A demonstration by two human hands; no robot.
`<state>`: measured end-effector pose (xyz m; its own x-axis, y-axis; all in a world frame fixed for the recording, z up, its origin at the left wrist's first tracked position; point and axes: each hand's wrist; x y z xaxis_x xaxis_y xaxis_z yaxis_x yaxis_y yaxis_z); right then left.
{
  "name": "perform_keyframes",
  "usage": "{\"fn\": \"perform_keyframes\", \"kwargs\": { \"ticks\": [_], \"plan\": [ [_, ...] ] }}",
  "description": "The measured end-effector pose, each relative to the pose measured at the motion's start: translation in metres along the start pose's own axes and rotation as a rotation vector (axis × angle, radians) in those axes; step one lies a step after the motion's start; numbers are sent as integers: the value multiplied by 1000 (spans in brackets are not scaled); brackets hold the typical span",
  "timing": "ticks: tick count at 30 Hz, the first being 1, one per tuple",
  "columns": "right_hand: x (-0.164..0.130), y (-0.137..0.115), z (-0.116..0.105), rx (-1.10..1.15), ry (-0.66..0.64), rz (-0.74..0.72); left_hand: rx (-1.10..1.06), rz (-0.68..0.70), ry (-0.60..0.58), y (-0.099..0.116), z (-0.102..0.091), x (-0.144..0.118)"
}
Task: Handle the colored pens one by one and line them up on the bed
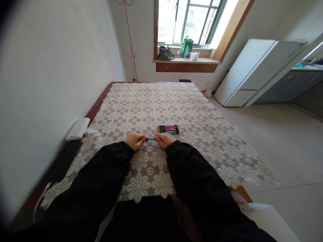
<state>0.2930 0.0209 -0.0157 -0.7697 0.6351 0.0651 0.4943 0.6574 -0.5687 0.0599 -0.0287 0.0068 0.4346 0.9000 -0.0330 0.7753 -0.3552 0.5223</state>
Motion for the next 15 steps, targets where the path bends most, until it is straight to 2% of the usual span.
{"fn": "perform_keyframes", "kwargs": {
  "ticks": [3,9,12,15],
  "plan": [
    [1,2,1,-22,-12,-15,24,-19,4,2,0,0],
    [0,4,3,21,85,-37,55,-163,36,1,1,0],
    [0,6,3,-10,68,-39,43,-133,64,-1,2,2],
    [0,8,4,-69,50,-49,-8,-35,76,-3,4,3]
  ]
}}
Point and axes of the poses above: each hand's wrist, its own x-axis towards the middle knuckle, its own z-axis out of the palm, y = z × x, and after that the axes turned 10 degrees about -y, right-handed
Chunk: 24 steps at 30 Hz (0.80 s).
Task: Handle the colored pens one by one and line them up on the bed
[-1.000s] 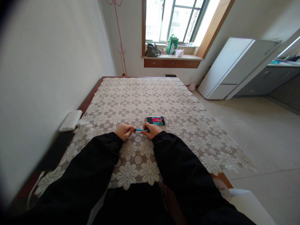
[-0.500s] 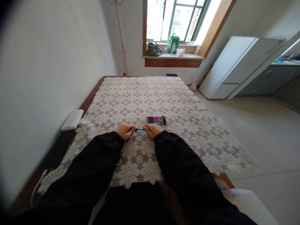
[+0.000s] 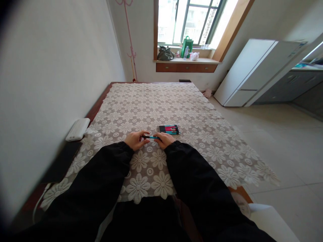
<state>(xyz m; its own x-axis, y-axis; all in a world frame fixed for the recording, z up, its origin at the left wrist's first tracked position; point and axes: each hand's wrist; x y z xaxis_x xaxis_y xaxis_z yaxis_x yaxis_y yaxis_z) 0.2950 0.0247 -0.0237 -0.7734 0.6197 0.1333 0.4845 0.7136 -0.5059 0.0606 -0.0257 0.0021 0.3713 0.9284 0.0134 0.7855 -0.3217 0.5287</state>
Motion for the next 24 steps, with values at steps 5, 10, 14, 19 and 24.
{"fn": "perform_keyframes", "kwargs": {
  "ticks": [5,10,14,19,24],
  "plan": [
    [0,3,4,-28,5,-19,30,85,-10,-4,2,1],
    [0,2,2,-40,48,-60,55,52,-19,-5,3,1],
    [1,0,-1,-98,91,-83,49,39,52,-6,4,2],
    [1,0,-5,-157,130,-47,26,53,103,-7,2,4],
    [-1,0,-8,-169,163,5,27,-1,156,-7,0,4]
  ]
}}
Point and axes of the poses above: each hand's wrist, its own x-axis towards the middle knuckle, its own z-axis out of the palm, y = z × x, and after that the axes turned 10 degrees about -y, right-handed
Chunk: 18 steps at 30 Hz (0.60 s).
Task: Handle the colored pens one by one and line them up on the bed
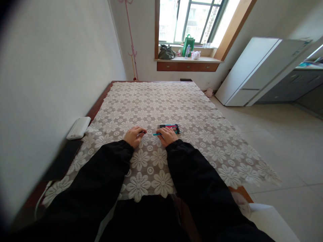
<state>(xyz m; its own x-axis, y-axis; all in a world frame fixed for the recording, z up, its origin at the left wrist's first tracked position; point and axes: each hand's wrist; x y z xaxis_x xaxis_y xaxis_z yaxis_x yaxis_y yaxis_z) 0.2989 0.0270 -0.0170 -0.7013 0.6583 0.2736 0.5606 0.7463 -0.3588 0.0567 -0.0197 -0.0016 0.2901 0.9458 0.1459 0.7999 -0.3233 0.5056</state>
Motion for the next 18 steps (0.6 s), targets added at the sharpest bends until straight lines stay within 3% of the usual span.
{"fn": "perform_keyframes", "kwargs": {
  "ticks": [9,18],
  "plan": [
    [-3,7,-5,-78,59,69,-6,-160,69,-4,0,1],
    [-3,1,-15,-63,2,-69,-122,73,-23,3,-2,-2]
  ]
}}
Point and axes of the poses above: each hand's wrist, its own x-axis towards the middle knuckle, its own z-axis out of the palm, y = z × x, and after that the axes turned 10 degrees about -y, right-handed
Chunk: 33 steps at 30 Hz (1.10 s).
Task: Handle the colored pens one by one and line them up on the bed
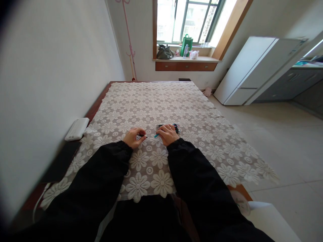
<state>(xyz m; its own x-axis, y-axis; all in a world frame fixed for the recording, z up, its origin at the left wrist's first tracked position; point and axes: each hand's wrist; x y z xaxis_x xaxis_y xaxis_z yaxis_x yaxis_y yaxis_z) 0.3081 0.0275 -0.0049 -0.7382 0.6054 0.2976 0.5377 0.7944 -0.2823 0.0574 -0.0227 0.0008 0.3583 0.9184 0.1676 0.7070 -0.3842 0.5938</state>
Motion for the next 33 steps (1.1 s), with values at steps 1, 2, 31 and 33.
{"fn": "perform_keyframes", "kwargs": {
  "ticks": [1,2,31,33],
  "plan": [
    [0,-1,0,5,-5,-2,-8,11,-8,0,0,0],
    [0,-1,0,8,-5,-3,-16,22,-16,0,0,0],
    [0,-4,6,110,-108,-74,-48,-34,170,0,-3,0],
    [-1,-3,5,101,-104,-88,-25,-55,211,-3,-3,1]
  ]
}}
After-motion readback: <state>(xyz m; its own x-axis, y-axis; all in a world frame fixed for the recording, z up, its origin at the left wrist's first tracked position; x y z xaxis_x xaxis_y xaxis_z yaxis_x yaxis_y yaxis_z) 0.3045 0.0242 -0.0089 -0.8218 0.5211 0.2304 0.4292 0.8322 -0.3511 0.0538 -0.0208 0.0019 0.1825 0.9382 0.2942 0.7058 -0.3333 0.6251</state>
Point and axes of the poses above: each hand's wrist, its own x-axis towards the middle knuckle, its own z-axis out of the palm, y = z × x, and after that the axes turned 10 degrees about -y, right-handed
